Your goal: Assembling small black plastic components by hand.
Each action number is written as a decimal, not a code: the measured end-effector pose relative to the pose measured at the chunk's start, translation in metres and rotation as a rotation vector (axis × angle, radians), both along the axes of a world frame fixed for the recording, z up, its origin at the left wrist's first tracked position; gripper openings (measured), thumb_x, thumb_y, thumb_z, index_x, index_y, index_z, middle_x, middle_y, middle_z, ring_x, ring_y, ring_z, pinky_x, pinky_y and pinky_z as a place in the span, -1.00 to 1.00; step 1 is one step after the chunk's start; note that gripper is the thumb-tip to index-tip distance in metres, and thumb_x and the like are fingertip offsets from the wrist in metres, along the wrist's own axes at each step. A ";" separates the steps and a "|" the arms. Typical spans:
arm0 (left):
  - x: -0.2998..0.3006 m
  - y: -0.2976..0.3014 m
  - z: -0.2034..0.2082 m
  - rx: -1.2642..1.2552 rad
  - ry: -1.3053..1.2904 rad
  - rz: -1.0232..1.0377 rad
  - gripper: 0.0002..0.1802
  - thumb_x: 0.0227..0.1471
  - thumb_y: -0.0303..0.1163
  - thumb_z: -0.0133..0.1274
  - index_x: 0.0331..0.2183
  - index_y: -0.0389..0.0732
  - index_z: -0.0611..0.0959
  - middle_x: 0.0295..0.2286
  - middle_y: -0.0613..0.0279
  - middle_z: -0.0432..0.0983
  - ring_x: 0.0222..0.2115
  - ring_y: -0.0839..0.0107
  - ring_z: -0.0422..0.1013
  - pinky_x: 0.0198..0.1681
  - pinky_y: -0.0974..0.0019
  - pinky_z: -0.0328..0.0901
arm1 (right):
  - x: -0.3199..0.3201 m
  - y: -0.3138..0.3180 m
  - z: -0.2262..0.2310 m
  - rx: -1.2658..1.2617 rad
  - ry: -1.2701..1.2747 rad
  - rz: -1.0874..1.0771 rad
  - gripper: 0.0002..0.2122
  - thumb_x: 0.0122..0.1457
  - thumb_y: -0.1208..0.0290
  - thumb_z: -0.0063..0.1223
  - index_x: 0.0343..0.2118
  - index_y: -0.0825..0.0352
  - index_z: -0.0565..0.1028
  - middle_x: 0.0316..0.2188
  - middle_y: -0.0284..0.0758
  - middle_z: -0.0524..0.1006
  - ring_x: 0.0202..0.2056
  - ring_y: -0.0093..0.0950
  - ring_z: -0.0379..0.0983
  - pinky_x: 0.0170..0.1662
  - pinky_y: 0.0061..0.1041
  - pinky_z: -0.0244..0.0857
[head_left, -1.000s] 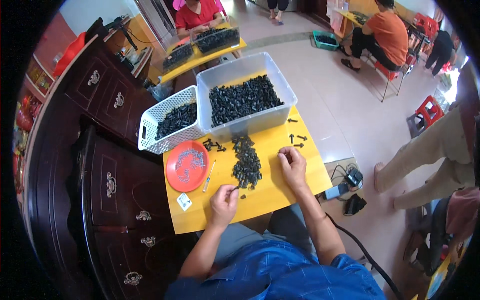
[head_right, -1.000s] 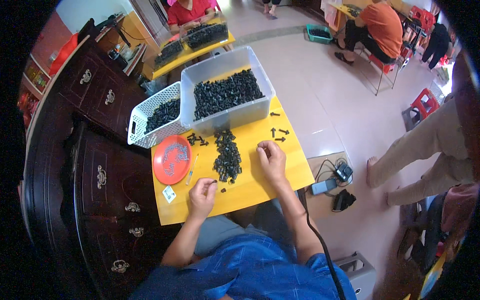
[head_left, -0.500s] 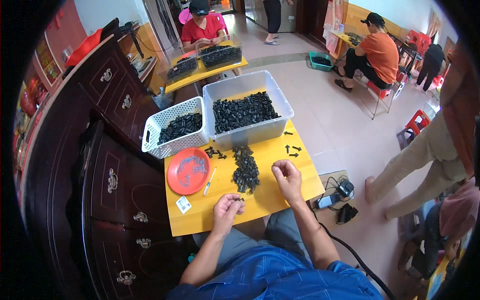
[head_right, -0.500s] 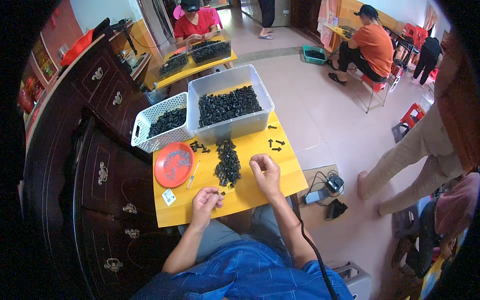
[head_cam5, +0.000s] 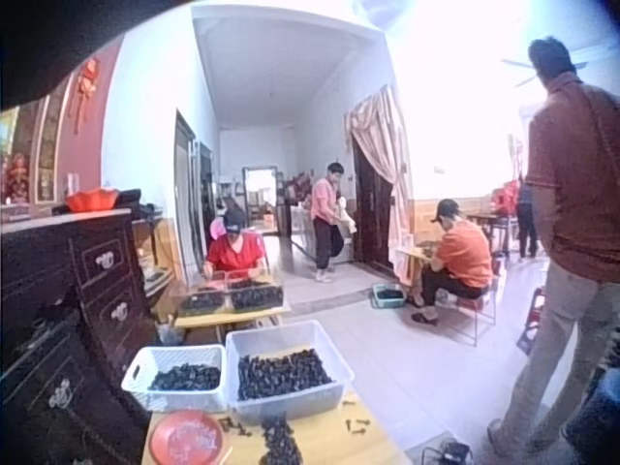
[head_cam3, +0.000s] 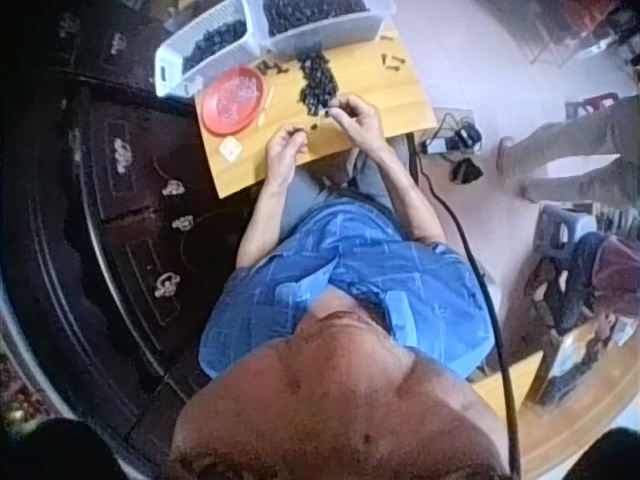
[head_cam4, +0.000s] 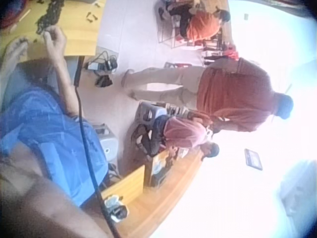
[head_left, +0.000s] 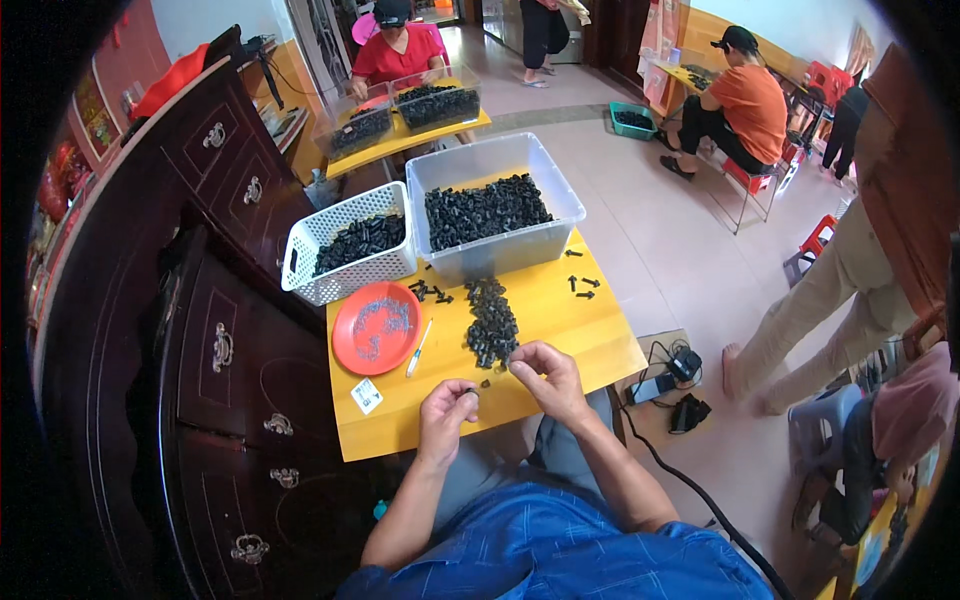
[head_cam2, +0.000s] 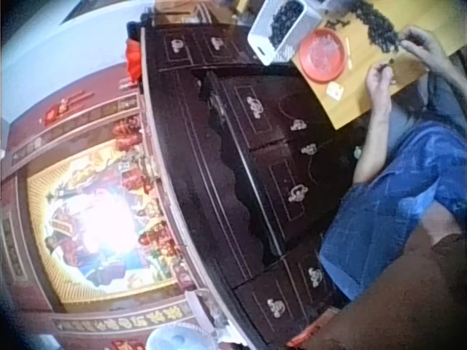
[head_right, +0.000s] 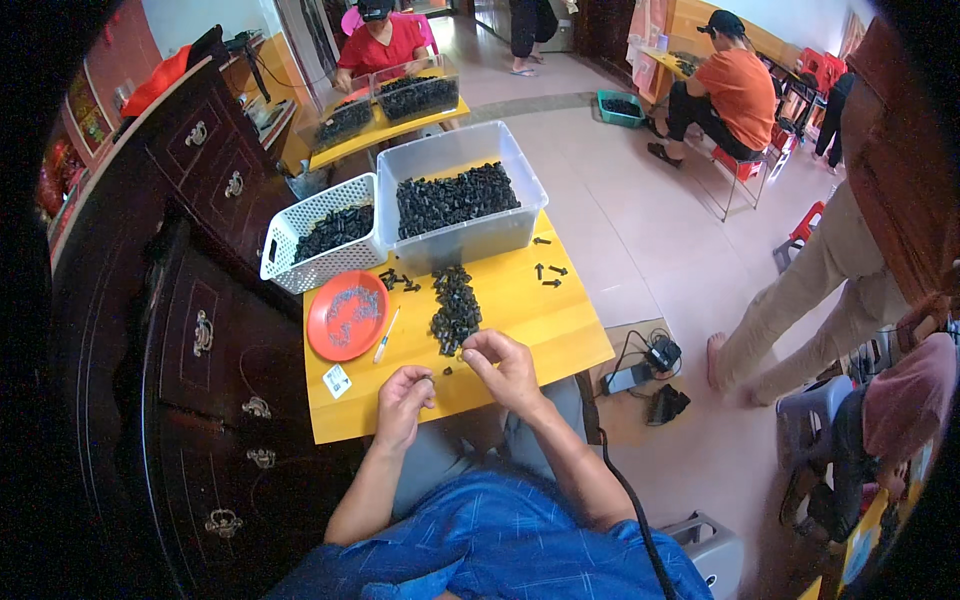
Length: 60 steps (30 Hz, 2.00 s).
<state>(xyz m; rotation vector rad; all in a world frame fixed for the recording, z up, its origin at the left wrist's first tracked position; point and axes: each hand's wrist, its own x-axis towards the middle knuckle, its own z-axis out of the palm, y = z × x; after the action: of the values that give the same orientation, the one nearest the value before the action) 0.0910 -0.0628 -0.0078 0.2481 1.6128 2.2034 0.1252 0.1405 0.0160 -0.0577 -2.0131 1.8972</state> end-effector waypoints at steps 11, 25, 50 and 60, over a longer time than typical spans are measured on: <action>0.002 0.017 0.008 0.045 -0.085 -0.050 -0.83 0.06 -0.54 0.11 -0.24 -0.27 0.55 -0.41 0.28 0.53 -0.46 0.58 0.46 -0.35 0.50 0.40 | 0.018 -0.008 0.009 0.069 -0.074 0.178 -0.90 0.17 0.51 0.11 -0.30 0.41 0.54 -0.41 -0.37 0.58 -0.39 -0.64 0.46 -0.25 -0.59 0.37; 0.005 0.014 -0.002 0.030 -0.081 -0.091 -0.85 0.04 -0.53 0.13 -0.27 -0.28 0.59 -0.46 0.28 0.55 -0.49 0.55 0.46 -0.36 0.47 0.39 | 0.018 -0.005 0.002 0.126 -0.127 0.209 -0.90 0.17 0.50 0.12 -0.31 0.40 0.55 -0.44 -0.39 0.57 -0.39 -0.66 0.45 -0.27 -0.60 0.36; 0.001 0.011 0.004 -0.066 0.051 0.038 -0.68 0.14 -0.49 0.03 -0.04 -0.29 0.48 -0.31 0.22 0.56 -0.43 0.59 0.44 -0.34 0.51 0.36 | 0.018 -0.009 -0.009 0.016 -0.144 0.123 -0.90 0.16 0.51 0.11 -0.29 0.40 0.54 -0.43 -0.41 0.57 -0.38 -0.68 0.47 -0.25 -0.62 0.37; -0.003 0.018 0.021 -0.451 0.676 0.113 -0.84 -0.09 -0.63 0.17 -0.35 -0.30 0.62 -0.45 0.18 0.54 -0.50 0.42 0.50 -0.42 0.41 0.39 | 0.021 -0.003 -0.013 -0.167 -0.220 0.163 -0.89 0.19 0.51 0.12 -0.23 0.36 0.52 -0.37 -0.50 0.53 -0.34 -0.74 0.41 -0.25 -0.73 0.30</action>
<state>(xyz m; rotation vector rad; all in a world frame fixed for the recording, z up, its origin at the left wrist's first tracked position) 0.0885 -0.0448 0.0136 0.8489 2.4737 1.8515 0.1466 0.1373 0.0026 -0.1574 -2.0465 2.2469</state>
